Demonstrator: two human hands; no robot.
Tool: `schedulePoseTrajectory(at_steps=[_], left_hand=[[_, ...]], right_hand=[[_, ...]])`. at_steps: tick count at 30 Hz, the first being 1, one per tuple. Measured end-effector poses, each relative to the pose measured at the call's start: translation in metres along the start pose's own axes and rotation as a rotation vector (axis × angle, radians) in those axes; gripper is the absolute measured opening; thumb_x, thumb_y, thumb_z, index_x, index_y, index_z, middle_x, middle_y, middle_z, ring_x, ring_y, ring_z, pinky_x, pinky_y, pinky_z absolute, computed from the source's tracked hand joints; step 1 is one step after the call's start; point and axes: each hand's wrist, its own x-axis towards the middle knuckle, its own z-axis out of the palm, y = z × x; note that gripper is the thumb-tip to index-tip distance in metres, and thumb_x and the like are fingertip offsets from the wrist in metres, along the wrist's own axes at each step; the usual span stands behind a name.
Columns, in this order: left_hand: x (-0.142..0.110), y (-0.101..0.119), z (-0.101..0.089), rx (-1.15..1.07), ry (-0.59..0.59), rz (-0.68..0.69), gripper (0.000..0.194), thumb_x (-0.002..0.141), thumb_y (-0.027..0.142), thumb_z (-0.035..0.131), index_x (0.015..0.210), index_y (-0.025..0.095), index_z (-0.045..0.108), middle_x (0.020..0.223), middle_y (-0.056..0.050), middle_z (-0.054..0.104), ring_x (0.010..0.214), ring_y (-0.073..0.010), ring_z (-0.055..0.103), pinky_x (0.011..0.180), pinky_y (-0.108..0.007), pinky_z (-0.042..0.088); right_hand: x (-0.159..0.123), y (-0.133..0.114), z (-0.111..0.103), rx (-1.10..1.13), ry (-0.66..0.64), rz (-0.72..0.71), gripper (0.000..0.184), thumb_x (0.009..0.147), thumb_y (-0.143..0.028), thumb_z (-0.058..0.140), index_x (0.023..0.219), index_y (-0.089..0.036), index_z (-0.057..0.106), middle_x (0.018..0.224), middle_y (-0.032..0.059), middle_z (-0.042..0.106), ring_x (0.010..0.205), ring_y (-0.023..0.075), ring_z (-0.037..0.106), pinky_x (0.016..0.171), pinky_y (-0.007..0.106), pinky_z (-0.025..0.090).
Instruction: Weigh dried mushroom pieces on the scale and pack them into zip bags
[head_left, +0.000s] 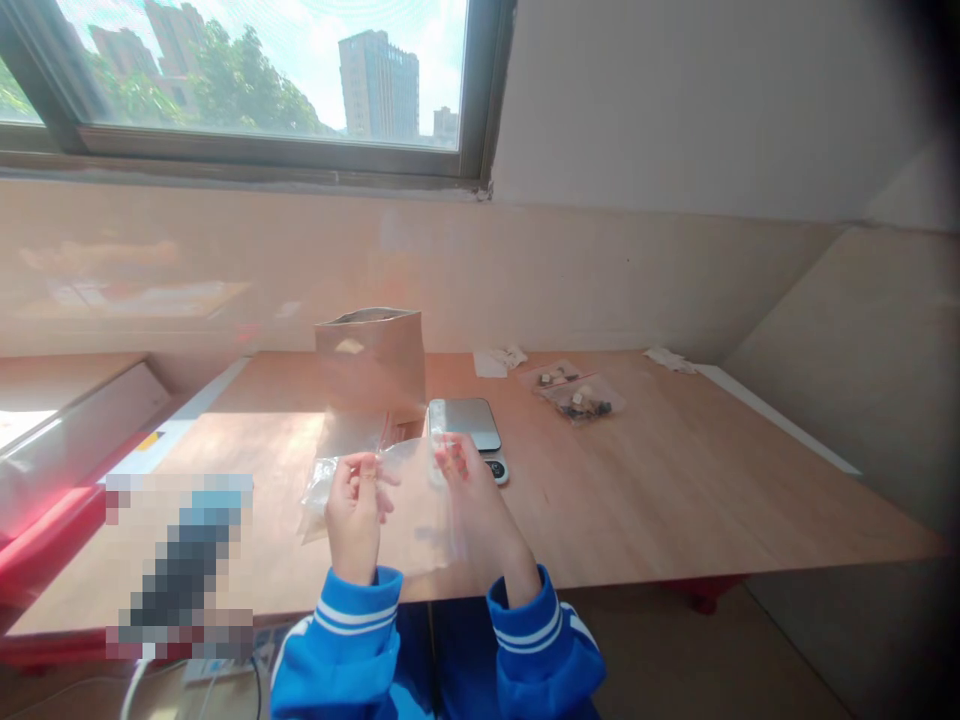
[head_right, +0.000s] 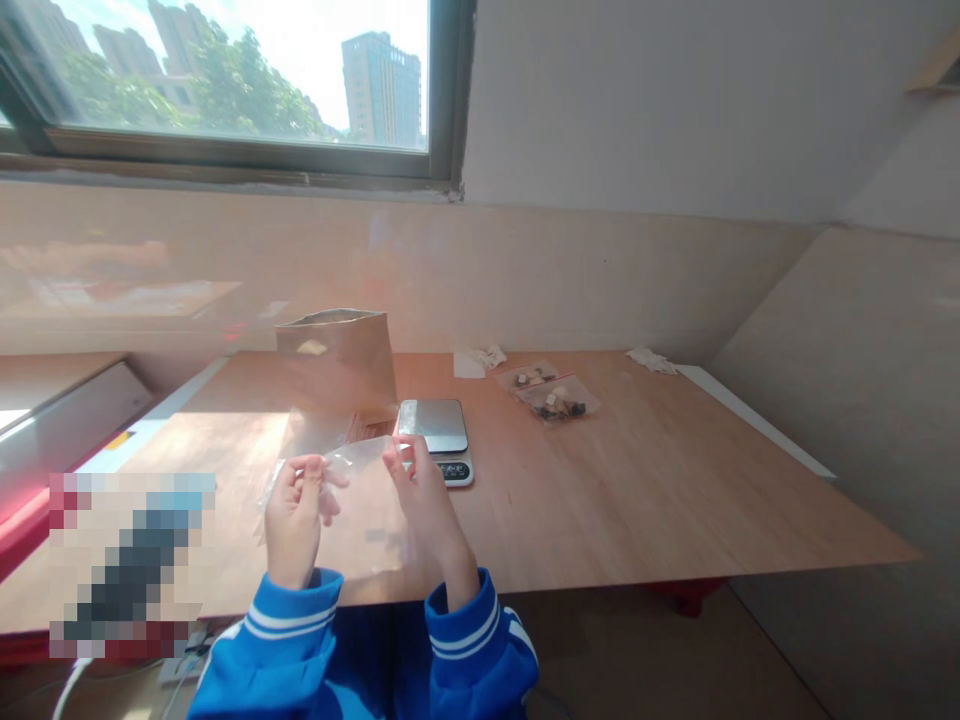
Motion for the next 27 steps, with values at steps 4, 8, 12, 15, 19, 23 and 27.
schedulePoseTrajectory(at_steps=[4, 8, 12, 15, 19, 23, 27], left_hand=[[0.006, -0.005, -0.008, -0.04, 0.049, -0.004, 0.037, 0.08, 0.054, 0.058, 0.087, 0.018, 0.053, 0.068, -0.002, 0.067, 0.041, -0.0102, 0.054, 0.035, -0.019, 0.04], [0.013, -0.007, -0.026, -0.003, 0.044, -0.019, 0.035, 0.078, 0.051, 0.06, 0.086, 0.018, 0.053, 0.074, -0.004, 0.07, 0.043, -0.0113, 0.057, 0.035, -0.02, 0.042], [0.019, -0.004, -0.047, 0.093, 0.033, 0.049, 0.036, 0.078, 0.051, 0.061, 0.09, 0.017, 0.057, 0.085, -0.007, 0.072, 0.051, -0.0109, 0.06, 0.04, -0.019, 0.046], [0.023, -0.001, -0.054, 0.061, -0.001, 0.003, 0.047, 0.08, 0.059, 0.054, 0.103, 0.018, 0.055, 0.098, -0.01, 0.069, 0.063, -0.0123, 0.063, 0.047, -0.021, 0.051], [0.024, -0.001, -0.051, 0.054, -0.069, -0.218, 0.065, 0.074, 0.069, 0.052, 0.112, 0.017, 0.053, 0.099, -0.01, 0.066, 0.065, -0.0138, 0.064, 0.053, -0.026, 0.054], [0.023, 0.0, -0.05, 0.073, -0.195, -0.224, 0.063, 0.068, 0.056, 0.068, 0.116, 0.019, 0.052, 0.092, -0.007, 0.068, 0.064, -0.0132, 0.063, 0.054, -0.023, 0.05], [0.033, 0.002, -0.055, 0.082, -0.098, -0.085, 0.058, 0.07, 0.049, 0.067, 0.114, 0.017, 0.051, 0.086, -0.007, 0.07, 0.065, -0.0135, 0.06, 0.058, -0.024, 0.05]], right_hand=[[-0.011, 0.003, -0.011, 0.107, -0.434, 0.212, 0.041, 0.081, -0.038, 0.059, 0.117, -0.024, 0.045, 0.081, -0.0009, 0.059, 0.062, 0.0137, 0.056, 0.057, 0.029, 0.047], [-0.013, 0.003, -0.015, 0.166, -0.688, 0.274, 0.021, 0.075, -0.034, 0.066, 0.086, -0.021, 0.054, 0.061, -0.0057, 0.057, 0.051, 0.0101, 0.054, 0.048, 0.023, 0.043], [-0.006, 0.006, -0.013, 0.183, -0.581, 0.248, 0.028, 0.074, -0.043, 0.066, 0.073, -0.02, 0.049, 0.058, -0.0055, 0.057, 0.043, 0.0078, 0.052, 0.042, 0.019, 0.04], [-0.001, 0.009, -0.003, 0.209, -0.484, 0.22, 0.031, 0.075, -0.046, 0.065, 0.077, -0.019, 0.05, 0.056, -0.0053, 0.058, 0.041, 0.0069, 0.049, 0.04, 0.018, 0.037], [0.002, 0.01, 0.024, 0.255, -0.204, 0.149, 0.033, 0.076, -0.048, 0.063, 0.079, -0.018, 0.051, 0.057, -0.0039, 0.059, 0.04, 0.006, 0.045, 0.039, 0.018, 0.03], [0.0, 0.006, 0.047, 0.275, -0.159, 0.162, 0.034, 0.075, -0.049, 0.064, 0.077, -0.018, 0.051, 0.055, -0.0031, 0.059, 0.04, 0.0073, 0.044, 0.039, 0.019, 0.031], [0.002, 0.01, 0.04, 0.21, -0.205, 0.112, 0.031, 0.079, -0.048, 0.06, 0.086, -0.018, 0.055, 0.068, 0.0006, 0.063, 0.052, 0.0118, 0.054, 0.044, 0.021, 0.037]])
